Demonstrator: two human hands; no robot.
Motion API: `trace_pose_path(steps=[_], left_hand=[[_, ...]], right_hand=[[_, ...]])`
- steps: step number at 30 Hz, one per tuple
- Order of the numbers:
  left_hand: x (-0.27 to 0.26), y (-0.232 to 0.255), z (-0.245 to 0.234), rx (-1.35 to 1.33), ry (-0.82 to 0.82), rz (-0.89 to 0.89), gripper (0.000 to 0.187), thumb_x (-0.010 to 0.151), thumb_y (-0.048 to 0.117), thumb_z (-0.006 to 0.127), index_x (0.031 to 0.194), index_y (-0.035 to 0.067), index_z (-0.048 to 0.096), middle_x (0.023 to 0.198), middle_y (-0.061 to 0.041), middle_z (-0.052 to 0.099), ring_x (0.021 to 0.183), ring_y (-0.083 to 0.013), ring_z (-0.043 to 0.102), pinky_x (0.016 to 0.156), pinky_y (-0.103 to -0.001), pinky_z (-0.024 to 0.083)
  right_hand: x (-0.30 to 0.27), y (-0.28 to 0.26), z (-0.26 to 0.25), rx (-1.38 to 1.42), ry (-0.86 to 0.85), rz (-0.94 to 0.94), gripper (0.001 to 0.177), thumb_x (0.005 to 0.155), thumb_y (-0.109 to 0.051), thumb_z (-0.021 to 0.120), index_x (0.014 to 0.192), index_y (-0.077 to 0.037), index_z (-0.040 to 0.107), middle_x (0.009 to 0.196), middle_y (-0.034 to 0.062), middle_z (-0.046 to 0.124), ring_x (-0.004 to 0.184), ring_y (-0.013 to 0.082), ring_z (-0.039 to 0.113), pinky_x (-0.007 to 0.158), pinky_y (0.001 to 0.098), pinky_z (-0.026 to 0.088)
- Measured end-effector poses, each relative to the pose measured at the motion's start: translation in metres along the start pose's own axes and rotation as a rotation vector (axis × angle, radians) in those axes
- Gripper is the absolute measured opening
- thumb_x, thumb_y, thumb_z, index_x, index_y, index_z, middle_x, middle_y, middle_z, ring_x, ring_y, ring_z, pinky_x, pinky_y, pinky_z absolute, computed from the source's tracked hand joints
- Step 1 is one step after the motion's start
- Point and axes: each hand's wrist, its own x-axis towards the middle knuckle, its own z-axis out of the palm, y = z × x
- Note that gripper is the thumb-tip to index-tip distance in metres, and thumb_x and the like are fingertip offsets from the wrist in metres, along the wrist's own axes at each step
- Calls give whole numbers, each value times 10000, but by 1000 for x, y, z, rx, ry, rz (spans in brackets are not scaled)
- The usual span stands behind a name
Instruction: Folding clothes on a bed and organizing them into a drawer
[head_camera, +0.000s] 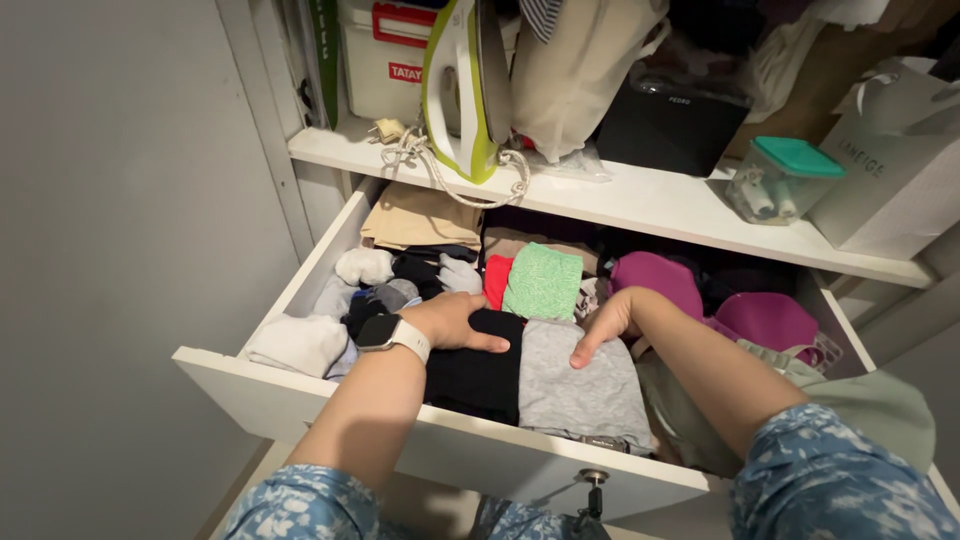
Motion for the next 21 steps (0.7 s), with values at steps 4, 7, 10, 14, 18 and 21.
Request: trace_pose_path(steps=[4, 7, 10, 14, 18, 21], left_hand=[[-4, 4, -3, 6, -7, 10, 1056, 695, 799, 671, 1472, 100, 521, 1387, -261, 577, 1329, -424, 529, 1115, -463, 425], [-4, 4, -3, 0, -4, 4, 1065, 691, 795, 683, 1470, 89, 514, 1411, -255, 559, 1337, -424, 516, 1116, -461, 417], [-1, 3, -3, -6, -11, -16, 1078, 688, 794, 690, 1477, 84, 501, 1425, -255, 549, 1349, -412, 512, 1125, -453, 410], [2, -1, 1, 9, 3, 17, 1091, 693, 800, 691, 1457, 43, 513, 1403, -268, 566, 1328, -414, 535, 1121, -443, 427], [-2, 0, -1, -25, 11, 13, 1096, 673, 794, 703, 1447, 40, 521, 1375, -277, 588, 1302, -412, 563, 1105, -446, 446], [-2, 0, 1, -25, 33, 43, 1056, 666, 797, 691, 1418, 67, 559, 1376, -258, 588, 1303, -415, 545, 1098, -464, 430]], right_hand=[[-3, -2, 5, 31, -27, -16, 977, 651, -432, 920, 1432, 20, 546, 1459, 136, 623, 1324, 241, 585, 1107, 411, 465], [-3, 6, 8, 35, -10, -46, 963, 673, -434, 914, 1439, 13, 537, 1463, 122, 622, 1338, 223, 576, 1112, 395, 459], [9, 29, 1, 39, 17, -142, 938, 707, -446, 895, 1444, 11, 539, 1460, 125, 623, 1341, 226, 571, 1114, 390, 454], [42, 65, -20, 245, -24, -287, 893, 743, -453, 863, 1453, -40, 514, 1447, 122, 615, 1332, 248, 568, 1120, 414, 461], [52, 66, -32, 384, -186, -278, 922, 784, -489, 857, 1485, -3, 509, 1488, 150, 568, 1346, 279, 537, 1127, 428, 453], [44, 52, -30, 277, -94, -177, 1003, 749, -502, 869, 1529, -19, 462, 1570, 144, 493, 1405, 275, 476, 1138, 421, 427]])
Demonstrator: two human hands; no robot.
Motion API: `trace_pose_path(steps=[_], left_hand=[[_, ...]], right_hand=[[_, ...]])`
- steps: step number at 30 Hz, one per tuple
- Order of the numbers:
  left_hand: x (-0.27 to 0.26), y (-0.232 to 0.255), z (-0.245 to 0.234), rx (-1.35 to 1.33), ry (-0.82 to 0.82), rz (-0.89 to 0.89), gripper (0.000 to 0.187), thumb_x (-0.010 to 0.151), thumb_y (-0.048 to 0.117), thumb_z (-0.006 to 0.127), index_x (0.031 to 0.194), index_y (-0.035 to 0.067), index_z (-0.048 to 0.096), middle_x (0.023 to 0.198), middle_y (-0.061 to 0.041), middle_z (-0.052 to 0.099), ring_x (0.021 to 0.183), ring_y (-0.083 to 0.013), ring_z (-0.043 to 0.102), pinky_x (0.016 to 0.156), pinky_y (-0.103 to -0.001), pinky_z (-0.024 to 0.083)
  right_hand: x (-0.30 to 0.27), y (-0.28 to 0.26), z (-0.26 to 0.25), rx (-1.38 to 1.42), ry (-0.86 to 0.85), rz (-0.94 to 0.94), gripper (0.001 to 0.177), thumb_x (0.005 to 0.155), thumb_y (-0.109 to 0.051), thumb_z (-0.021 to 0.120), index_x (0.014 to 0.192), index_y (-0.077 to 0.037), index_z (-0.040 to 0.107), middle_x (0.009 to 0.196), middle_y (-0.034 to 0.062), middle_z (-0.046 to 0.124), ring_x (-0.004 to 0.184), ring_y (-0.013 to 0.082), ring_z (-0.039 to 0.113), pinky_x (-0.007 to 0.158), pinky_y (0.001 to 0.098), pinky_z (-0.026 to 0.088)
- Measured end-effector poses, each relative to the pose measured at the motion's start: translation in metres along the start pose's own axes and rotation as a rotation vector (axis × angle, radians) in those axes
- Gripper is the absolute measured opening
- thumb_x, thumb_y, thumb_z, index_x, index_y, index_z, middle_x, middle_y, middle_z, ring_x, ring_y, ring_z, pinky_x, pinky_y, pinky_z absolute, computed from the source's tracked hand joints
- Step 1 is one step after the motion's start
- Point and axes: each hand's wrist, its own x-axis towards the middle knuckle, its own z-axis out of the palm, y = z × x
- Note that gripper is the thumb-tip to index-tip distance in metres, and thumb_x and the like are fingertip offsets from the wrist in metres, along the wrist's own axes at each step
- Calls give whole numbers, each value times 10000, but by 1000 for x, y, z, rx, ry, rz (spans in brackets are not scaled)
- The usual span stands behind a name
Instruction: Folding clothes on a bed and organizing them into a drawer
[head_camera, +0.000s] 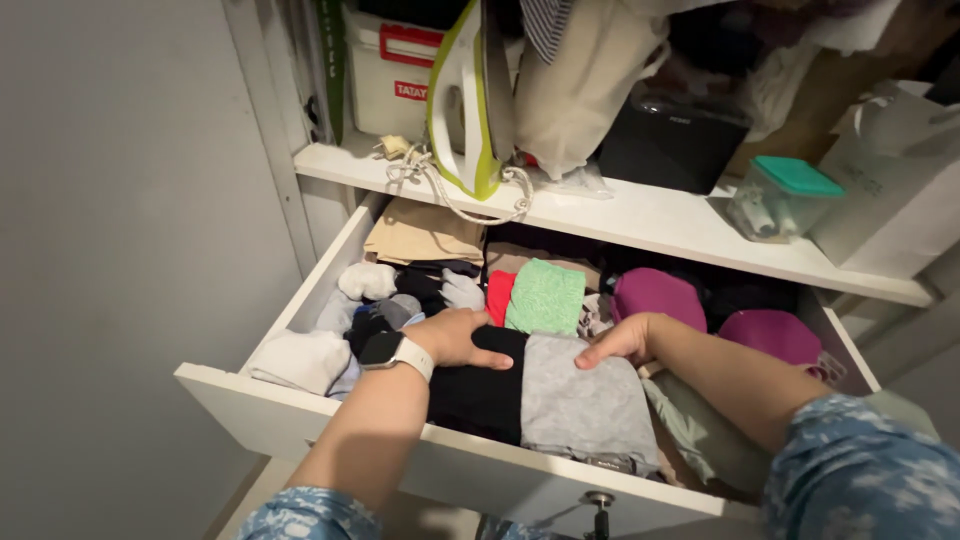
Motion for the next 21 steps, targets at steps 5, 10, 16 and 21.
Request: trace_pose_path(steps=[5, 10, 16, 21], left_hand=[[4, -5, 3, 37, -9, 7, 1065, 682, 819, 677, 1411, 52, 555, 1358, -262, 590, 1291, -431, 546, 1095, -471, 433], [9, -7, 2, 36, -52, -23, 1074, 678, 825, 670, 1413, 52, 540, 1348, -264, 599, 1289, -427, 549, 1087, -474, 439], [7, -9, 6, 34, -17, 6, 1046, 687, 813, 676, 1399, 56, 556, 1366, -262, 580, 1294, -431, 534, 1088, -468, 435], [6, -8, 5, 32, -13, 7, 1033, 694, 804, 679, 1413, 74, 549, 1382, -255, 566, 1302, -430, 528, 1102, -462, 425]], right_hand=[[-30, -1, 35, -150, 272, -57, 1275, 713, -391, 928, 1622, -123, 75, 1697, 120, 128, 1531, 234, 168, 1218, 440, 263], [-99, -44, 123, -77, 352, -191, 1299, 592, -296, 937, 1569, -159, 91, 1620, 139, 185, 1487, 272, 229, 1196, 469, 295], [-154, -64, 185, -359, 577, -318, 959, 618, -260, 911, 1373, -168, 327, 1362, 153, 447, 1316, 278, 432, 1060, 382, 393], [-184, -63, 235, -534, 886, -413, 958, 569, -227, 928, 1316, -165, 331, 1170, 165, 601, 1082, 262, 660, 921, 349, 533]])
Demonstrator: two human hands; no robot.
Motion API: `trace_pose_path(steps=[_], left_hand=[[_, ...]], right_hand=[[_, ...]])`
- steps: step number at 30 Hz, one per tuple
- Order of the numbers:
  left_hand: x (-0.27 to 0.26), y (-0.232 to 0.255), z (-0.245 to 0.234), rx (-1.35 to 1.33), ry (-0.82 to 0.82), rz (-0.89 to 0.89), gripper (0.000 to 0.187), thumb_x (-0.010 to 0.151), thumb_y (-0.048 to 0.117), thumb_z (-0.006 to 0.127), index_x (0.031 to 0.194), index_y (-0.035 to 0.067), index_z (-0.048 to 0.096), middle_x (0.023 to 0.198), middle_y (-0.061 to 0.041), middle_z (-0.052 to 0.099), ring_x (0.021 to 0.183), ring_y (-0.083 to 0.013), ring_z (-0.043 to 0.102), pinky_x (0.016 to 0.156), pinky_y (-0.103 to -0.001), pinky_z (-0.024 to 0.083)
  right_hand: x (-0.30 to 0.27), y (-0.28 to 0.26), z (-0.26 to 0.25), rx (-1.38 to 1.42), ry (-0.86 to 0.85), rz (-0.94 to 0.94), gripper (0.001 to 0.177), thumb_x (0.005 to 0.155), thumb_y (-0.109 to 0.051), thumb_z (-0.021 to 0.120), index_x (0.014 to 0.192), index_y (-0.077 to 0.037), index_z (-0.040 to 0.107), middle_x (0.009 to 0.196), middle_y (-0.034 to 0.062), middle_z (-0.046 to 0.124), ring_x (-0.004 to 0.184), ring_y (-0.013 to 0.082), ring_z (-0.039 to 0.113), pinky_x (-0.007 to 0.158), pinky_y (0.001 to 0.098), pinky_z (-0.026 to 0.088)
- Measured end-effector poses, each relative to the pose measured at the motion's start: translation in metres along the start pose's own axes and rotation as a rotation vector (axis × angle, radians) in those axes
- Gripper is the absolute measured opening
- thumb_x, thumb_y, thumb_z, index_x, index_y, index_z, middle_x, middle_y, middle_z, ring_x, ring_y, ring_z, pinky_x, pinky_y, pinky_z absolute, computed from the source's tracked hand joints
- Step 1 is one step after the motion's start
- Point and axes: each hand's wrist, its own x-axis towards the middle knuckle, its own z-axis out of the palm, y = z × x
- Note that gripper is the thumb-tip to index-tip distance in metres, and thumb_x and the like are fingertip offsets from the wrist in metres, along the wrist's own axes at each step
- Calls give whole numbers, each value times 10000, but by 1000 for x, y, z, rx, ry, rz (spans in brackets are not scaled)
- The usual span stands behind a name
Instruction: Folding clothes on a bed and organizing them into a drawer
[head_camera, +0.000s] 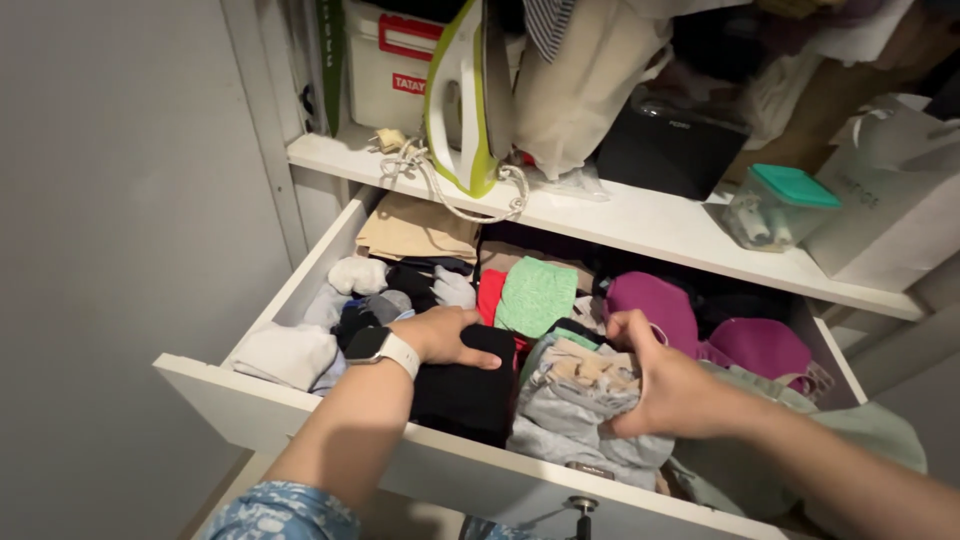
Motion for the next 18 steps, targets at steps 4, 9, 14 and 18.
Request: trace_pose_path(steps=[4, 9, 14, 18], left_hand=[[-2, 4, -3, 9, -7, -16, 1030, 702, 803, 680, 1421, 79, 539, 1392, -250, 554, 1326, -428, 502, 1113, -467, 404], [-15, 16, -13, 17, 39, 34, 857, 798, 715, 659, 1359, 70, 594, 1337, -236, 609, 1284, -409, 542, 1099, -458, 433], [-36, 44, -39, -155, 387, 266, 695, 898, 584, 659, 1366, 71, 610, 1345, -188, 656, 1299, -357, 568, 1128, -437, 423], [-85, 107, -85, -612, 563, 569, 866, 841, 393, 779, 1542, 73, 383, 1549, -165, 465, 1483, -311, 399, 1228, -414, 289]], right_hand=[[-25, 0, 11, -52, 184, -37, 1018, 514, -213, 957, 1322, -147, 343, 1195, 164, 615, 1056, 281, 679, 895, 378, 549], [-45, -3, 16, -125, 476, -95, 1077, 445, -248, 994, 1341, -116, 409, 1113, 152, 650, 984, 299, 685, 840, 382, 561], [-57, 1, 11, -161, 670, -185, 1072, 453, -276, 1008, 1322, -103, 405, 1133, 157, 639, 895, 277, 713, 784, 370, 574], [-65, 9, 0, -181, 898, -513, 1006, 493, -215, 950, 1281, -44, 349, 1305, 229, 586, 1019, 314, 696, 813, 380, 570]])
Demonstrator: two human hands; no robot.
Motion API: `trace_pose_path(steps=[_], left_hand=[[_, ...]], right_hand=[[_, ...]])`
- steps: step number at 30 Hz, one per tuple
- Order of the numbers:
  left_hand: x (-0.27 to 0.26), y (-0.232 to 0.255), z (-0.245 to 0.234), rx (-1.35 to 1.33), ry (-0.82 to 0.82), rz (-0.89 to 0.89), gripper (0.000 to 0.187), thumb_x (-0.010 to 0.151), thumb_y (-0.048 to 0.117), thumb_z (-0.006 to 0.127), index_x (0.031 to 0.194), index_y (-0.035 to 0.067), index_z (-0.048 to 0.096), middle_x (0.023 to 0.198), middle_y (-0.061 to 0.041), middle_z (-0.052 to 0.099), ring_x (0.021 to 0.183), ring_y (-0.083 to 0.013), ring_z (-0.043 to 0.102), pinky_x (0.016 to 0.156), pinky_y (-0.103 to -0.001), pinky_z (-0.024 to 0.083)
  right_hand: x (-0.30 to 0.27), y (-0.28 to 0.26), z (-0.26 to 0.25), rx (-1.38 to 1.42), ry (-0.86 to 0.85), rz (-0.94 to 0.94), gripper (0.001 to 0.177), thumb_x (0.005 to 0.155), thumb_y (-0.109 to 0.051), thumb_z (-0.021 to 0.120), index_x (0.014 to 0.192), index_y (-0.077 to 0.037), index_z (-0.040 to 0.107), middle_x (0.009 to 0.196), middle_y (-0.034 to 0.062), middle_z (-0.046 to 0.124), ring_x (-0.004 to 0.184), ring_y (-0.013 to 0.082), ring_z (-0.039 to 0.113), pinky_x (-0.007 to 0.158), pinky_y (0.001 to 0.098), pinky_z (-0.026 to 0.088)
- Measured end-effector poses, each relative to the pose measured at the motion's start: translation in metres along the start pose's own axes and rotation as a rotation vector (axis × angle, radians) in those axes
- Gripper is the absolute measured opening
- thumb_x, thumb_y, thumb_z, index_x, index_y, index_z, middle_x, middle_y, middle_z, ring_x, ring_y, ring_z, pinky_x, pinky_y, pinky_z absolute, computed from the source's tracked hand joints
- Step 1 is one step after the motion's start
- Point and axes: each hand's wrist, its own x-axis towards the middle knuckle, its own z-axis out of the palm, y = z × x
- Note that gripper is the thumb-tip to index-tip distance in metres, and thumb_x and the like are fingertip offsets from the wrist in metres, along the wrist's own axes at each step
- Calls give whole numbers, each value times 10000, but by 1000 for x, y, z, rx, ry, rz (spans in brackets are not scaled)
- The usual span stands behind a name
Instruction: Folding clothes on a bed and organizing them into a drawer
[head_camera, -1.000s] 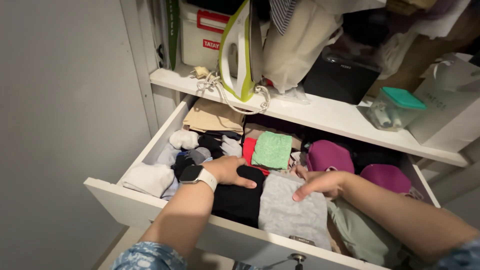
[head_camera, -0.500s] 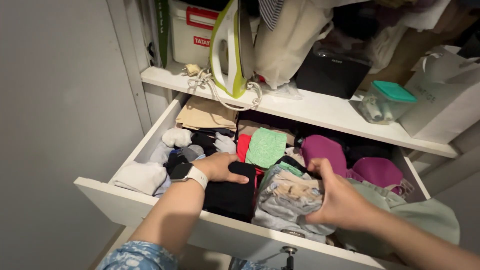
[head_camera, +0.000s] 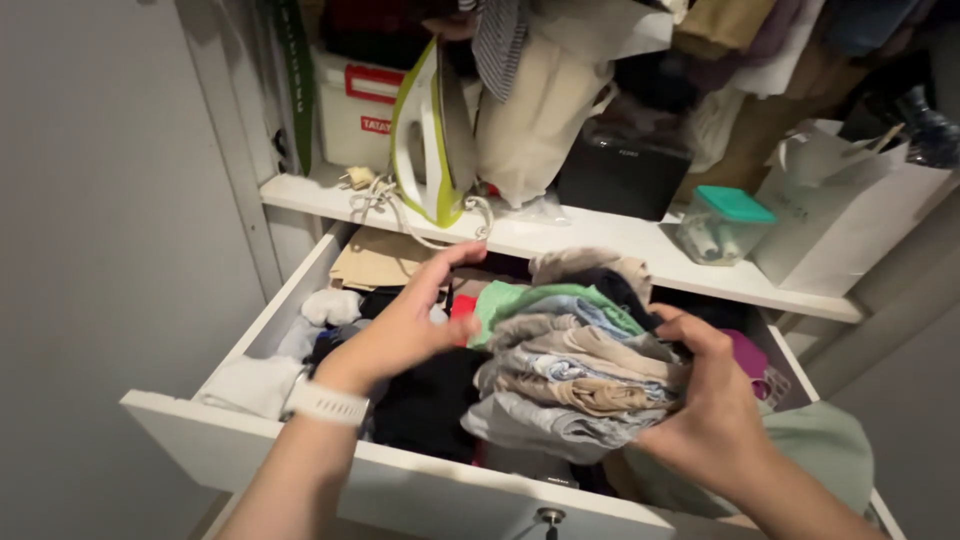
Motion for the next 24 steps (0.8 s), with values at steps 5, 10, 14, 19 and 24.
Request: trace_pose_path(steps=[5, 10, 14, 19, 24], left_hand=[[-8, 80, 39, 267, 15, 304, 1145, 701, 316, 880, 1591, 110, 190, 1635, -201, 247, 1557, -392, 238, 1278, -513, 195], [-11, 53, 60, 664, 256, 442, 1023, 809, 54, 793, 1609, 188, 170, 1675, -187, 196, 1605, -434, 232, 1348, -638, 146], [-16, 22, 59, 743, 428, 591, 971, 886, -48, 720, 1625, 253, 166, 1707, -178, 138, 1621, -422, 165, 1333, -698, 115], [-23, 17, 61, 784, 408, 676, 949, 870, -91, 666, 1611, 287, 206, 1714, -142, 139, 1637, -383, 138, 1317, -731, 77], [-22, 34, 66, 945, 309, 607, 709, 859, -40, 694, 1463, 239, 449, 1654, -64, 300, 1586, -330, 237, 1291, -729, 59]], right_hand=[[10, -3, -7, -9, 200, -233, 965, 519, -199, 948, 1265, -46, 354, 1387, 292, 530, 1164, 412, 636, 941, 446, 537], [23, -10, -15, -124, 299, -469, 732, 608, -148, 891, 1168, -68, 426, 1294, 277, 557, 1150, 451, 627, 980, 520, 533], [20, 3, -18, -241, 239, -912, 404, 886, -162, 694, 1193, -132, 434, 1248, 260, 557, 1128, 436, 637, 983, 606, 534], [10, 11, -23, -290, 193, -1090, 331, 1025, -164, 587, 1270, -160, 365, 1273, 240, 558, 1174, 408, 637, 1018, 643, 518], [1, 19, -32, -278, 160, -1019, 357, 959, -124, 580, 1261, -110, 390, 1241, 251, 576, 1151, 416, 633, 1011, 643, 510]])
